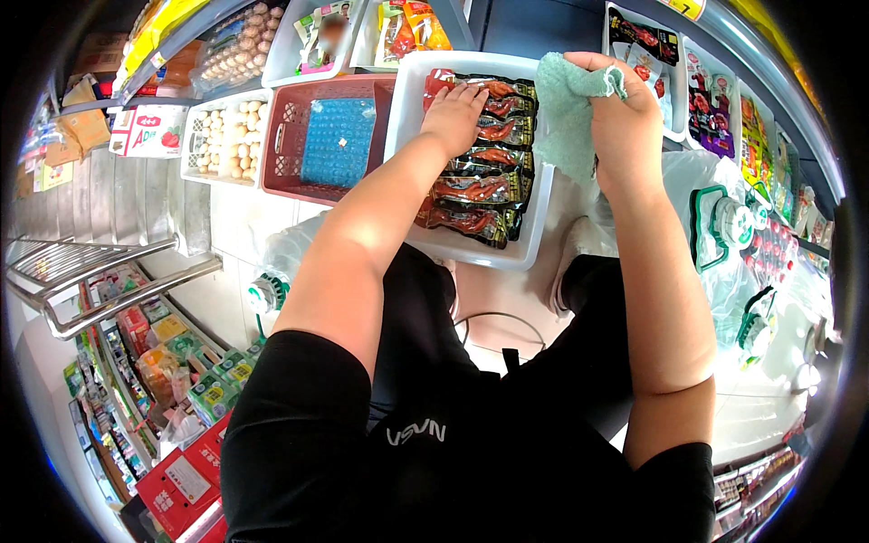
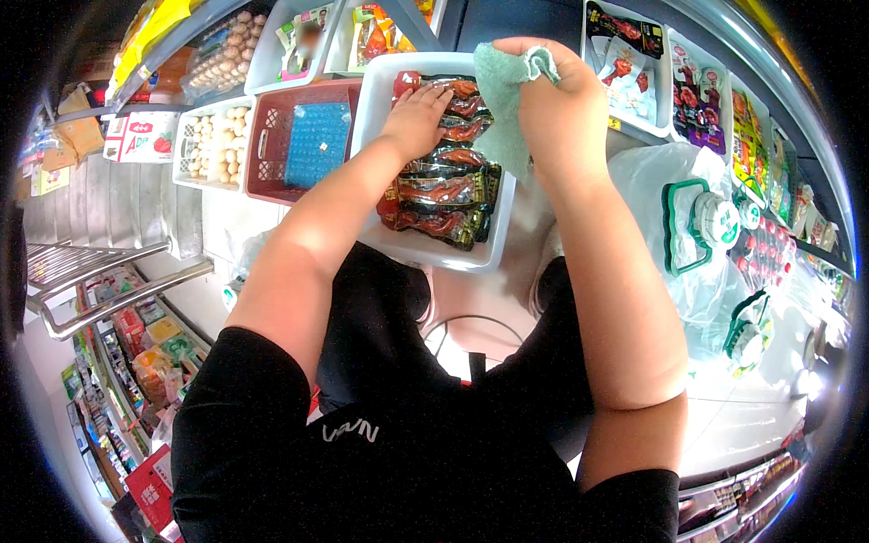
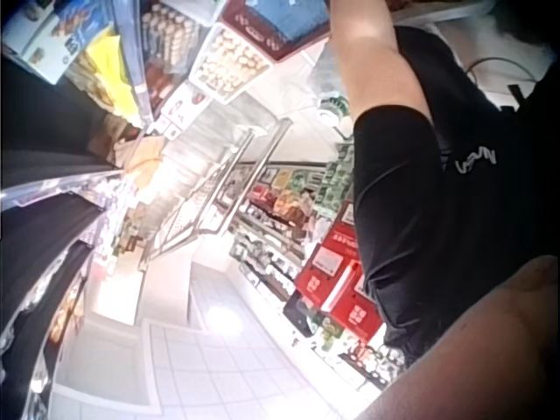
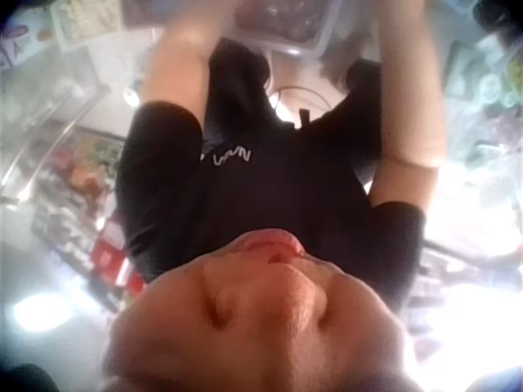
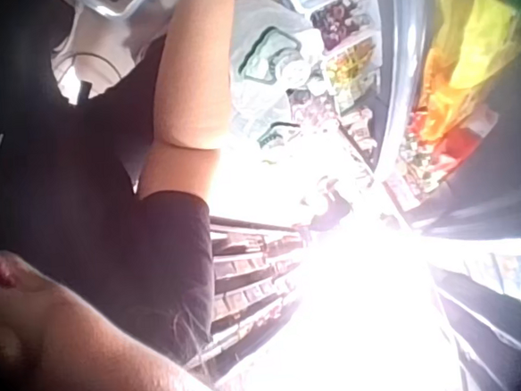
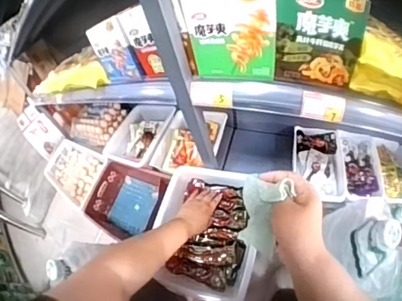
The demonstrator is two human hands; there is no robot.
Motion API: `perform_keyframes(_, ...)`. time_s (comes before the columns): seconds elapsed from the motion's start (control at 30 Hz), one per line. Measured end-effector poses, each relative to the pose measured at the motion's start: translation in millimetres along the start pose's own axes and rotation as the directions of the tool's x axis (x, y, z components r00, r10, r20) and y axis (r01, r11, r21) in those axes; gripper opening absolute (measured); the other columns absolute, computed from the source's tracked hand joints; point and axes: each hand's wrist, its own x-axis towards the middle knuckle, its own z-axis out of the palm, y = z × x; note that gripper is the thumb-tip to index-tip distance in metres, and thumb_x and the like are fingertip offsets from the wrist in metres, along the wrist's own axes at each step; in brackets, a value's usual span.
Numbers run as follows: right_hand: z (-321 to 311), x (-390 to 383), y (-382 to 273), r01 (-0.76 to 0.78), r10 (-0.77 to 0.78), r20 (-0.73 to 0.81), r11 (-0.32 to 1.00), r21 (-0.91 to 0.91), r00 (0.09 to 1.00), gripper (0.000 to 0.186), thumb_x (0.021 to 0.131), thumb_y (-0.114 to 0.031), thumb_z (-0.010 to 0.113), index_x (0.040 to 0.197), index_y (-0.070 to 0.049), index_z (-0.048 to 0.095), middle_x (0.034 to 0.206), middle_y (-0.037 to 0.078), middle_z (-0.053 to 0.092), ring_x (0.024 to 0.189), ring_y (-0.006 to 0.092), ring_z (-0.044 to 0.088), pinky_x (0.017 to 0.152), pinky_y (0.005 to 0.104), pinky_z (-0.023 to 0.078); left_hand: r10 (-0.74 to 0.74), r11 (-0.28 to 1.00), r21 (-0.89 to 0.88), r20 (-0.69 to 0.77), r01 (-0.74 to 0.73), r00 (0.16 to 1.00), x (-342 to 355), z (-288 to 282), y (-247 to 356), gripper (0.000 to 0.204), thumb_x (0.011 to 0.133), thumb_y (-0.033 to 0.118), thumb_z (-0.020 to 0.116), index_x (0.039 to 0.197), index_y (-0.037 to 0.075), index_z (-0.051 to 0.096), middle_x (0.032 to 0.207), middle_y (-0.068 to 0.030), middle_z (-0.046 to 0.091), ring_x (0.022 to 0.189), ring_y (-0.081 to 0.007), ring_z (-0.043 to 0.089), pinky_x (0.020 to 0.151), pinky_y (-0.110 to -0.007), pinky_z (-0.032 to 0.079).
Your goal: The person sits on the floor in a store aisle and uses a cloth to wipe and arrange packaged snack items inside a white plastic bin. They repeatedly pick up individual snack packs, wipe them, and place them back into the bin in an orderly fashion.
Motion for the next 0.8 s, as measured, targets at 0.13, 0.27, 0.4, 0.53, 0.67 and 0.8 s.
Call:
perform_keyframes(0.13,-2.7,1.1,1.9,0.001,-0.001,-0.013,0.999,-0.039,1.000,0.029,0.090,-0.001,0.050,0.103,-0.009,0.074,0.092,0.005,0.069,0.080,0.0108,0.061,0.072,0.0274,0.051,-0.037,0.998,-0.056,0.040,0.039,0.999,4.2,-6.7,5.0,0.062,0.086,0.025,0.067,0.143,0.009,0.046,0.142,-0.0130,0.047,0.135,-0.0302,0.042,0.113,-0.042,0.034)
perform_keyframes(0.27,-1.2,1.0,0.7,-0.005,0.005,-0.006,1.000,-0.014,1.000,0.029,0.090,-0.001,0.050,0.103,-0.009,0.074,0.092,0.005,0.069,0.080,0.0110,0.060,0.071,0.0274,0.051,-0.073,0.976,-0.196,0.102,0.092,0.992,2.3,-7.9,0.7,0.060,0.084,0.025,0.068,0.138,0.009,0.051,0.133,-0.0146,0.053,0.127,-0.0323,0.049,0.108,-0.042,0.040)
perform_keyframes(0.4,0.2,-0.2,-1.0,-0.006,0.005,-0.006,1.000,-0.023,1.000,0.029,0.090,-0.001,0.050,0.103,-0.008,0.074,0.092,0.005,0.069,0.080,0.0111,0.060,0.072,0.0269,0.050,-0.011,0.960,-0.277,0.144,0.051,0.989,1.0,-2.0,-12.3,0.062,0.083,0.026,0.069,0.139,0.009,0.050,0.131,-0.0174,0.055,0.124,-0.0347,0.051,0.107,-0.041,0.041)
perform_keyframes(0.53,1.2,-1.4,-2.1,-0.009,0.008,-0.013,0.999,-0.031,1.000,0.028,0.090,-0.002,0.050,0.103,-0.008,0.074,0.092,0.005,0.069,0.081,0.0111,0.060,0.072,0.0264,0.050,0.048,0.933,-0.360,0.177,0.020,0.983,0.5,1.4,-19.4,0.067,0.084,0.027,0.069,0.143,0.008,0.045,0.137,-0.0187,0.050,0.129,-0.0361,0.047,0.109,-0.040,0.039)
perform_keyframes(0.67,1.8,-1.3,-2.3,-0.020,0.020,-0.015,1.000,-0.018,1.000,0.028,0.090,-0.002,0.050,0.103,-0.008,0.074,0.093,0.004,0.068,0.081,0.0108,0.060,0.072,0.0262,0.050,0.074,0.977,-0.207,0.103,-0.052,0.992,-6.0,8.0,-12.4,0.073,0.086,0.029,0.068,0.149,0.007,0.037,0.148,-0.0167,0.039,0.137,-0.0341,0.038,0.114,-0.041,0.033)
perform_keyframes(0.8,1.5,1.0,-1.0,-0.021,0.021,-0.002,1.000,-0.005,1.000,0.028,0.090,-0.001,0.050,0.103,-0.008,0.074,0.093,0.004,0.068,0.081,0.0102,0.060,0.071,0.0263,0.050,-0.017,1.000,-0.011,0.035,0.018,0.999,-1.7,-2.0,-3.4,0.077,0.090,0.035,0.065,0.152,0.006,0.030,0.158,-0.0137,0.027,0.146,-0.0296,0.026,0.119,-0.043,0.023)
